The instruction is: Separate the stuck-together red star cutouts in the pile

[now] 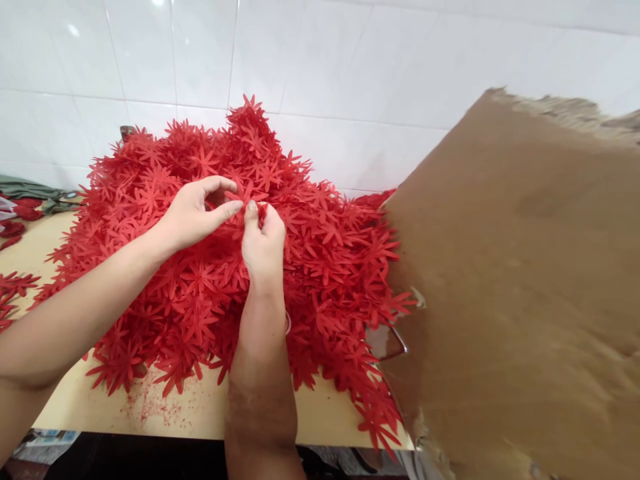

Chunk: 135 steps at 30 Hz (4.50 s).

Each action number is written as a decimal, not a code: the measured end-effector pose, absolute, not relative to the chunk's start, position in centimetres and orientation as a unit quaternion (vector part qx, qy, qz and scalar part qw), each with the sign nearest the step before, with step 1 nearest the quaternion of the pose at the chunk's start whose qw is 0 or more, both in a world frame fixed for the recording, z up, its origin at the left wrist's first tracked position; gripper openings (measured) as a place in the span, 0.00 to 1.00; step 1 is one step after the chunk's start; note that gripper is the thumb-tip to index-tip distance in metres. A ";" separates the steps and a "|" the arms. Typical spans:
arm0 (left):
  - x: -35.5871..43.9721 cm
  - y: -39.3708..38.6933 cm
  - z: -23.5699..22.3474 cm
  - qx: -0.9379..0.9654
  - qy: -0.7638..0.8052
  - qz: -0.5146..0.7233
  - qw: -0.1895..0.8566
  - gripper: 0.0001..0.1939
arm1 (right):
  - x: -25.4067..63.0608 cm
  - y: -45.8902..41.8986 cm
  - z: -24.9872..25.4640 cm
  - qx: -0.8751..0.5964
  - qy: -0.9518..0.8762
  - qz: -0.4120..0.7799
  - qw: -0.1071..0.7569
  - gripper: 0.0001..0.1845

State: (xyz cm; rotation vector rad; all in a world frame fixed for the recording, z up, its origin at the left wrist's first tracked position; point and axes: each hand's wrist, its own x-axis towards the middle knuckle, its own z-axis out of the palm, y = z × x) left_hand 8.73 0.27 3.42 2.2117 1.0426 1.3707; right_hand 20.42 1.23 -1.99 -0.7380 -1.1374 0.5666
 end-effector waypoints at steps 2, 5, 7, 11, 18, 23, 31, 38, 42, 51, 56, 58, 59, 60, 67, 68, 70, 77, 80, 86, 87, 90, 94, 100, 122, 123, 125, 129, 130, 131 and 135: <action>8.7 0.4 3.5 0.772 0.375 0.466 0.216 0.07 | 20.3 1.0 -1.9 -0.328 -0.526 0.261 0.740 0.21; 8.7 0.6 3.8 0.768 0.387 0.448 0.245 0.05 | 20.1 0.7 -1.7 -0.318 -0.527 0.273 0.739 0.22; 8.6 0.9 3.9 0.762 0.393 0.451 0.248 0.06 | 20.1 0.5 -1.5 -0.314 -0.523 0.300 0.733 0.21; 8.4 1.0 3.8 0.762 0.417 0.447 0.215 0.07 | 20.3 0.0 -1.2 -0.297 -0.509 0.346 0.730 0.19; 8.5 0.2 3.7 0.793 0.461 0.371 0.145 0.09 | 20.6 -0.4 -1.0 -0.296 -0.523 0.366 0.711 0.19; 8.8 0.3 3.8 0.798 0.472 0.354 0.122 0.14 | 20.4 0.2 -1.4 -0.318 -0.509 0.319 0.734 0.18; 8.5 0.1 3.4 0.770 0.418 0.445 0.185 0.09 | 20.4 0.2 -1.2 -0.329 -0.495 0.253 0.763 0.19; 8.5 0.1 3.7 0.763 0.340 0.473 0.280 0.06 | 19.7 0.0 -1.3 -0.310 -0.515 0.310 0.736 0.23; 8.2 0.2 3.9 0.712 0.369 0.497 0.332 0.12 | 20.2 -0.2 -1.2 -0.296 -0.492 0.371 0.730 0.21; 7.9 -0.1 3.8 0.642 0.389 0.504 0.427 0.17 | 20.7 -0.8 -0.8 -0.304 -0.491 0.404 0.710 0.23; 8.0 0.0 3.4 0.608 0.394 0.498 0.477 0.16 | 20.6 -1.3 -0.8 -0.286 -0.561 0.375 0.681 0.18; 8.1 0.0 3.3 0.612 0.391 0.489 0.484 0.16 | 20.4 -1.4 -0.8 -0.279 -0.583 0.365 0.670 0.16; 8.1 -0.1 3.2 0.615 0.392 0.484 0.483 0.17 | 20.2 -1.4 -0.8 -0.280 -0.587 0.363 0.668 0.16; 8.1 -0.1 3.2 0.618 0.395 0.481 0.480 0.17 | 20.1 -1.4 -0.8 -0.282 -0.587 0.360 0.668 0.16; 8.1 -0.1 2.9 0.658 0.369 0.506 0.419 0.05 | 20.0 -0.9 -0.7 -0.321 -0.532 0.347 0.703 0.14; 8.1 0.0 2.8 0.666 0.359 0.509 0.412 0.04 | 20.0 -0.8 -0.7 -0.333 -0.519 0.345 0.707 0.14; 8.1 0.1 2.6 0.686 0.352 0.512 0.378 0.07 | 20.1 -0.7 -0.8 -0.355 -0.504 0.340 0.710 0.14; 7.9 0.5 1.9 0.733 0.376 0.493 0.279 0.08 | 19.7 -0.4 -1.1 -0.364 -0.518 0.289 0.718 0.15; 7.7 0.1 2.0 0.718 0.384 0.526 0.246 0.09 | 19.5 -0.3 -1.1 -0.353 -0.517 0.277 0.729 0.16; 7.2 -1.5 2.5 0.726 0.367 0.575 0.085 0.18 | 19.2 -0.6 -1.0 -0.331 -0.524 0.264 0.739 0.21; 7.2 -1.7 2.5 0.736 0.359 0.567 0.092 0.17 | 19.2 -0.7 -0.9 -0.320 -0.526 0.265 0.742 0.23; 7.5 -1.7 2.4 0.756 0.342 0.527 0.185 0.15 | 19.0 -0.8 -0.7 -0.285 -0.540 0.286 0.739 0.24; 7.8 -1.2 2.1 0.717 0.326 0.512 0.343 0.13 | 18.8 -0.6 -0.8 -0.275 -0.541 0.338 0.719 0.24; 7.6 -0.9 2.7 0.674 0.331 0.543 0.376 0.05 | 19.1 -0.4 -1.3 -0.259 -0.573 0.367 0.686 0.21; 5.5 2.8 5.7 0.488 0.358 0.719 0.342 0.09 | 21.4 -1.1 -0.9 -0.292 -0.615 0.305 0.666 0.17; 5.2 3.1 5.8 0.499 0.357 0.721 0.323 0.09 | 21.4 -0.8 -1.0 -0.308 -0.585 0.325 0.676 0.19; 4.9 3.6 5.6 0.536 0.363 0.709 0.281 0.08 | 21.3 -0.2 -1.3 -0.345 -0.529 0.367 0.683 0.23; 5.1 4.5 4.2 0.625 0.420 0.635 0.169 0.10 | 20.7 0.5 -1.8 -0.349 -0.488 0.433 0.673 0.24; 5.0 4.5 3.8 0.642 0.433 0.619 0.131 0.12 | 20.6 0.5 -1.8 -0.339 -0.483 0.442 0.676 0.23; 5.0 4.5 3.5 0.655 0.443 0.605 0.093 0.14 | 20.6 0.5 -1.8 -0.326 -0.477 0.449 0.682 0.21; 5.2 3.2 3.0 0.691 0.428 0.583 0.003 0.18 | 20.7 0.6 -1.7 -0.280 -0.443 0.470 0.710 0.20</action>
